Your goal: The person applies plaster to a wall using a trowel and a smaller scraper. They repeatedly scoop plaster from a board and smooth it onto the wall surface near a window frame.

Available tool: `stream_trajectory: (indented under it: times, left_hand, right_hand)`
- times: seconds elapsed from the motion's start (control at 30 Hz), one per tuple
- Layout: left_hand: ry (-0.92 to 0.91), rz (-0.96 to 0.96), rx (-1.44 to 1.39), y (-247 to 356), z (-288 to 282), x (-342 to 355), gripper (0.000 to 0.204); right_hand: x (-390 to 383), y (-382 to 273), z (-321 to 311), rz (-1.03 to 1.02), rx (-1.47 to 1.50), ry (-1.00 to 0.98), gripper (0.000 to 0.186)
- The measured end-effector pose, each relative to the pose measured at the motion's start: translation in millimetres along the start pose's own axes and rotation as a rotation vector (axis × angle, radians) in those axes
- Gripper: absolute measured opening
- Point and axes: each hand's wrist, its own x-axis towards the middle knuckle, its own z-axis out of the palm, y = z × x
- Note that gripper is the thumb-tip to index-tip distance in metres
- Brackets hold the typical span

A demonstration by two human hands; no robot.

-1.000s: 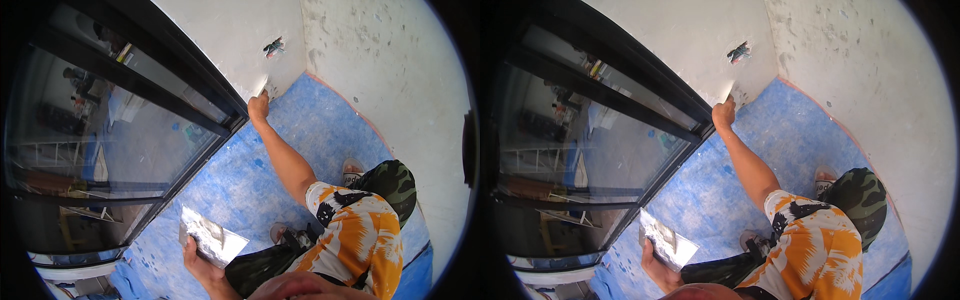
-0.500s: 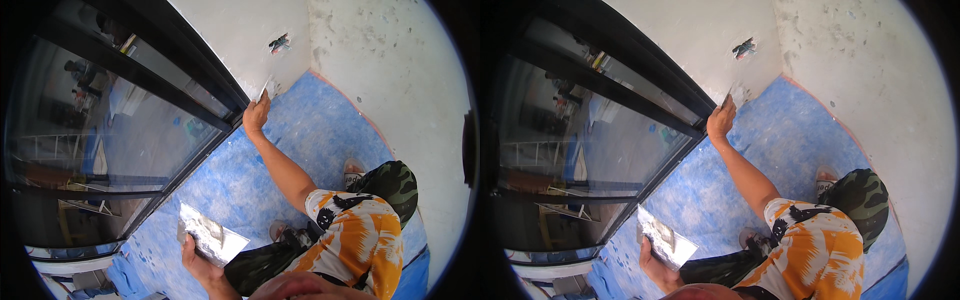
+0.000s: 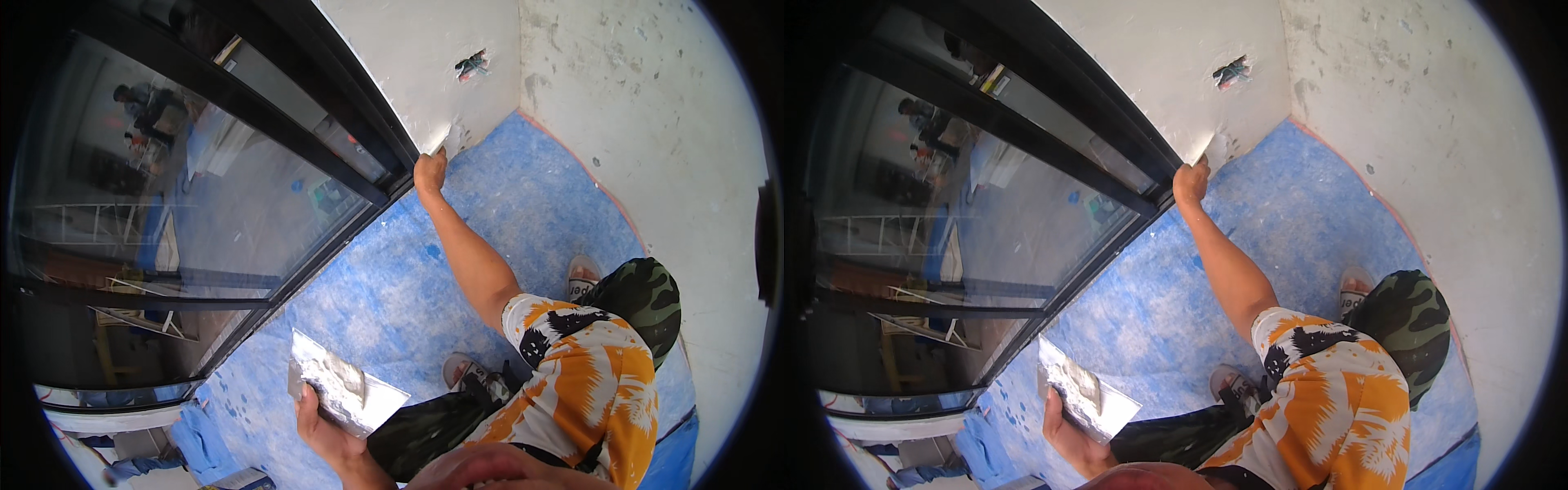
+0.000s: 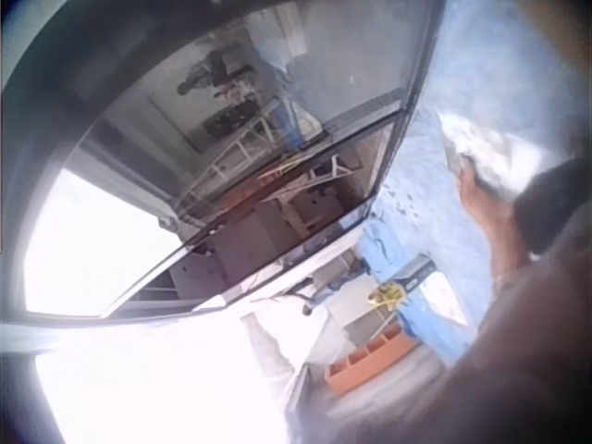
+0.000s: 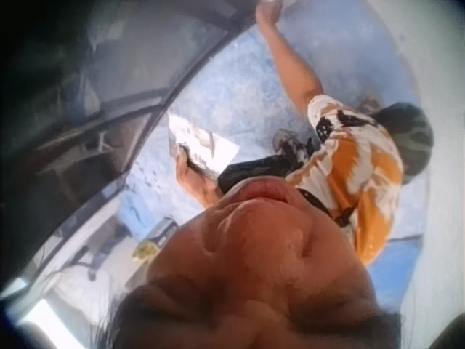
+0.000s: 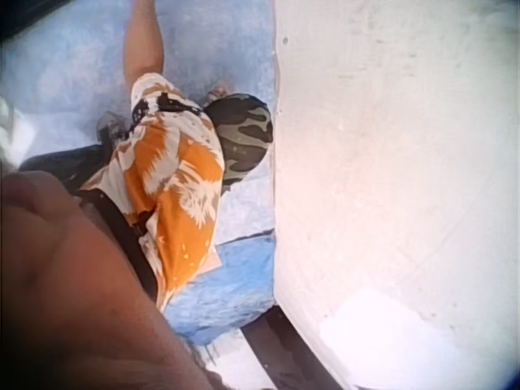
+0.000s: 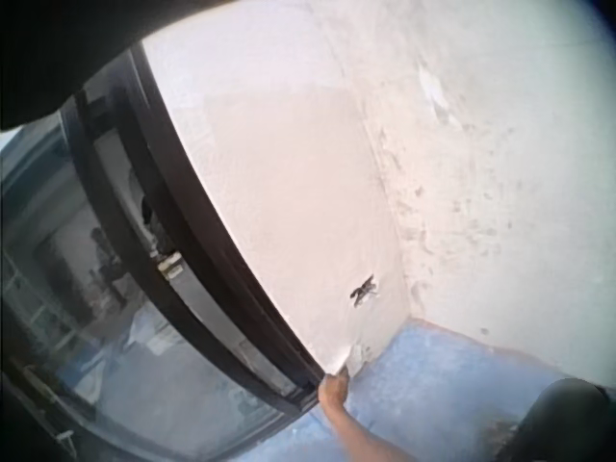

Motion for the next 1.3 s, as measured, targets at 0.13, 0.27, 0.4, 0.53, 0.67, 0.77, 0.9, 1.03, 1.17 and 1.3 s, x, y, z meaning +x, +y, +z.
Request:
stream_trajectory:
  times: [0.13, 0.27, 0.4, 0.53, 0.67, 0.77, 0.9, 1.03, 1.17, 1.3]
  left_hand:
    - [0.032, 0.005, 0.012, -0.7, 1.9, 1.3, 0.042]
    - [-0.020, -0.019, -0.009, -1.2, 3.7, 4.3, 0.042]
    - [-0.013, -0.005, -0.011, -1.3, 3.9, 3.9, 0.042]
    - [0.009, -0.004, 0.008, -0.8, 3.5, 2.8, 0.042]
    - [-0.014, -0.019, 0.008, -0.9, 2.7, 3.7, 0.042]
    - [-0.046, -0.035, -0.012, -1.0, 1.6, 4.5, 0.043]
    - [-0.001, -0.032, 0.026, 0.2, 1.8, 4.7, 0.044]
    - [-0.016, -0.050, 0.011, 0.9, 1.6, 4.2, 0.043]
    - [-0.044, -0.048, -0.017, -0.7, -0.1, 4.7, 0.042]
    - [-0.009, -0.014, -0.012, -2.0, -2.4, 3.3, 0.041]
  right_hand:
    - [-51.4, -90.5, 16.2, -0.347, -0.124, 0.157, 0.059]
    - [-102.7, -123.9, 4.3, -0.595, -0.163, 0.083, 0.059]
    - [-83.0, -109.2, -1.8, -0.578, -0.049, 0.289, 0.064]
    - [-71.4, -90.9, 29.4, -0.746, -0.291, 0.258, 0.076]
    - [-80.1, -19.1, 22.9, -0.863, -0.251, 0.163, 0.073]
    - [-43.0, 23.7, 12.0, -0.390, -0.039, 0.241, 0.058]
    - [-2.5, -9.5, 12.3, -0.111, 0.022, 0.145, 0.053]
    - [-58.4, -102.9, 16.3, -0.550, -0.092, 0.267, 0.059]
    - [-105.7, -144.8, 12.0, -0.874, -0.161, 0.202, 0.075]
    - [-84.8, -128.3, 20.9, -0.903, -0.097, 0.415, 0.082]
